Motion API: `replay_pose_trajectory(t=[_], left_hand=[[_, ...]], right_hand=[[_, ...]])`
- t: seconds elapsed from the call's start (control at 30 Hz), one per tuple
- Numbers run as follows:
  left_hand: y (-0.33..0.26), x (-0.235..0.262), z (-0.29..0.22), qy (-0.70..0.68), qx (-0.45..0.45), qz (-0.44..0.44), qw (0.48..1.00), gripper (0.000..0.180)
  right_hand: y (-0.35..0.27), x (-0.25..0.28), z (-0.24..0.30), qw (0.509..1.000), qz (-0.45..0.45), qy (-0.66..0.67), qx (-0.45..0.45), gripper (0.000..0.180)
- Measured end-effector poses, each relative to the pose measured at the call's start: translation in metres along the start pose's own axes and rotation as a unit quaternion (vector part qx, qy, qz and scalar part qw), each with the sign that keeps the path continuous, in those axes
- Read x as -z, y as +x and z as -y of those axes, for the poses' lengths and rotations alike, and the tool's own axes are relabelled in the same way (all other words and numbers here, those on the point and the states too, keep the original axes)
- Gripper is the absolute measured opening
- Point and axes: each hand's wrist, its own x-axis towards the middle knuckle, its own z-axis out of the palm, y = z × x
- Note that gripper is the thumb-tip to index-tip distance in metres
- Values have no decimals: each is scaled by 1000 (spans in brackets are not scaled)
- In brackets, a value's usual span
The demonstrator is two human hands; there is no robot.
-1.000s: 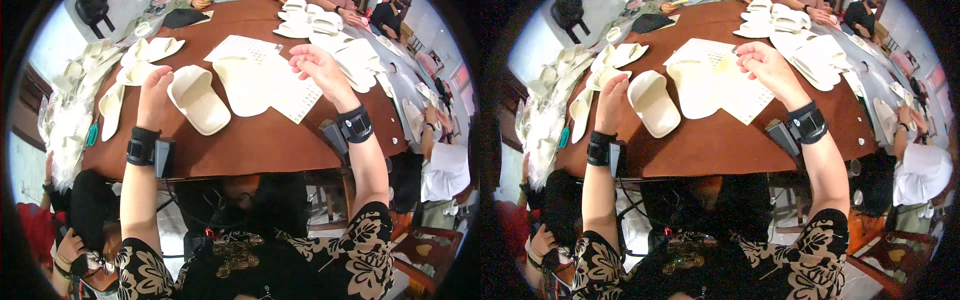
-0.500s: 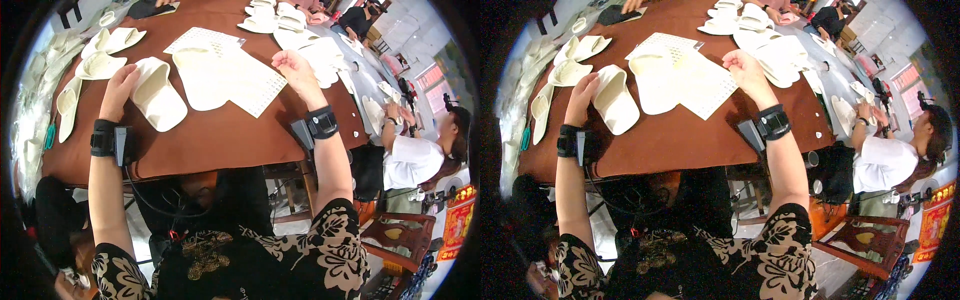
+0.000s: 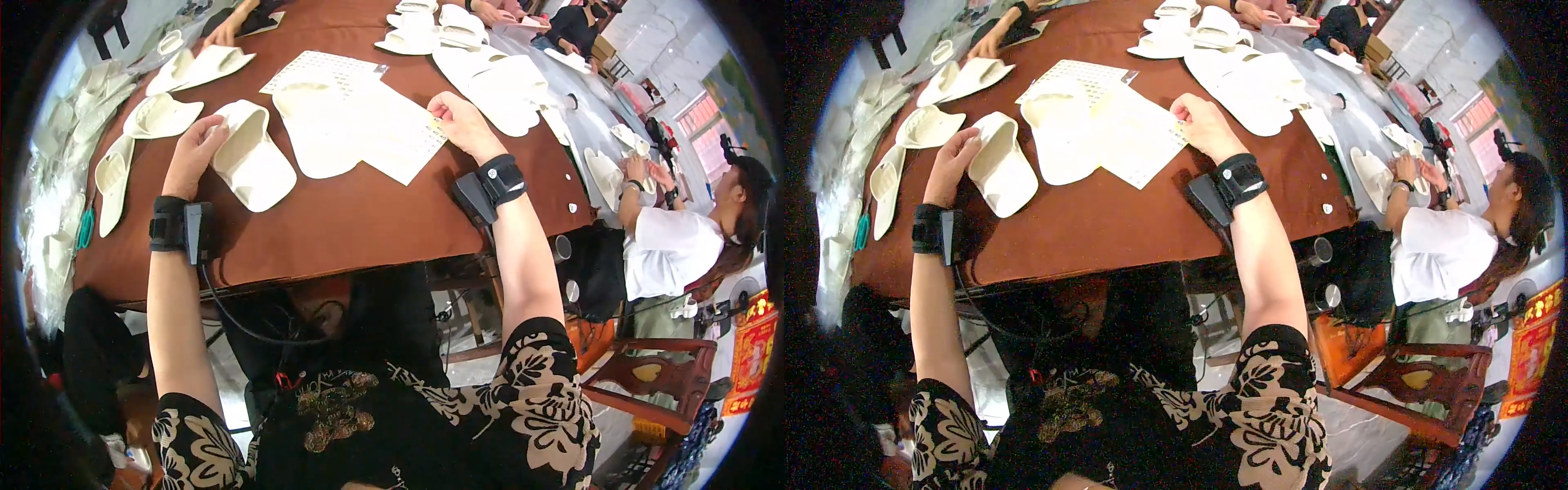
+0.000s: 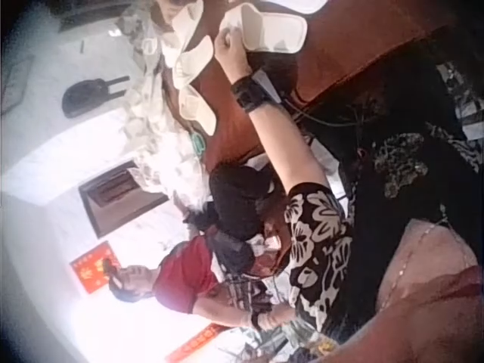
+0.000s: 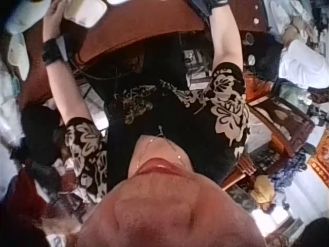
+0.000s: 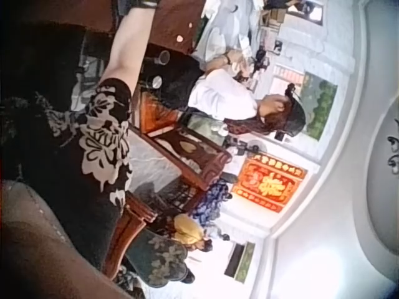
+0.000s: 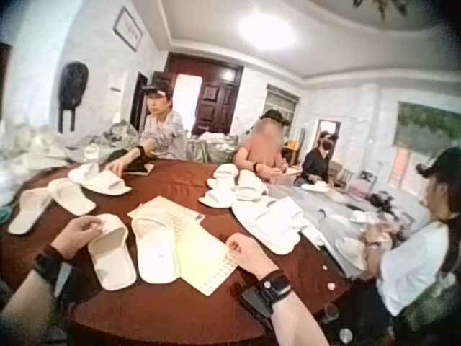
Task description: Assemble and inspect white slippers at a production table.
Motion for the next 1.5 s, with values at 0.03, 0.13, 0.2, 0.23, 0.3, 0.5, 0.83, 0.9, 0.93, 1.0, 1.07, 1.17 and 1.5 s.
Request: replay_pose_trajectory(t=[0.03, 0.13, 0.2, 0.23, 0.3, 0.5, 0.83, 0.9, 0.93, 1.0, 1.07, 1.17, 1.5], left_hand=[[0, 0, 0, 4, -15, 2, 1000, 42], [-2, 0, -1, 24, -27, -3, 999, 42], [-2, -1, -1, 18, -31, -2, 999, 42], [-1, 0, 0, 23, -32, -5, 999, 42], [0, 1, 1, 14, -31, 3, 999, 42], [2, 3, 6, -1, -22, 5, 1000, 41], [2, 2, 5, -6, -20, 5, 1000, 43], [3, 2, 6, -1, -21, 6, 1000, 44], [3, 2, 6, 4, -26, 5, 1000, 44], [4, 3, 7, 5, -23, 4, 1000, 44], [4, 3, 7, 7, -27, 5, 1000, 44], [3, 3, 5, 4, -27, 8, 1000, 45], [4, 3, 6, -3, -24, 11, 1000, 45]], right_hand=[[1, -1, -2, 1000, -2, -2, -10, 15], [4, -4, -9, 998, -1, -36, 50, 20], [4, -5, -14, 994, -16, -77, 80, 25], [4, -5, -16, 993, -18, -67, 94, 25], [6, -6, -18, 991, -13, -95, 94, 30], [7, -5, -18, 992, -4, -100, 80, 29], [5, -2, -13, 992, 2, -109, 67, 27], [7, -1, -12, 995, 16, -88, 50, 27], [7, -1, -11, 994, 13, -84, 64, 27], [7, 0, -11, 996, 41, -70, 32, 21], [7, -1, -11, 993, 23, -93, 71, 25], [6, -2, -11, 989, 6, -112, 99, 31], [6, 1, -7, 994, 15, -89, 62, 31]])
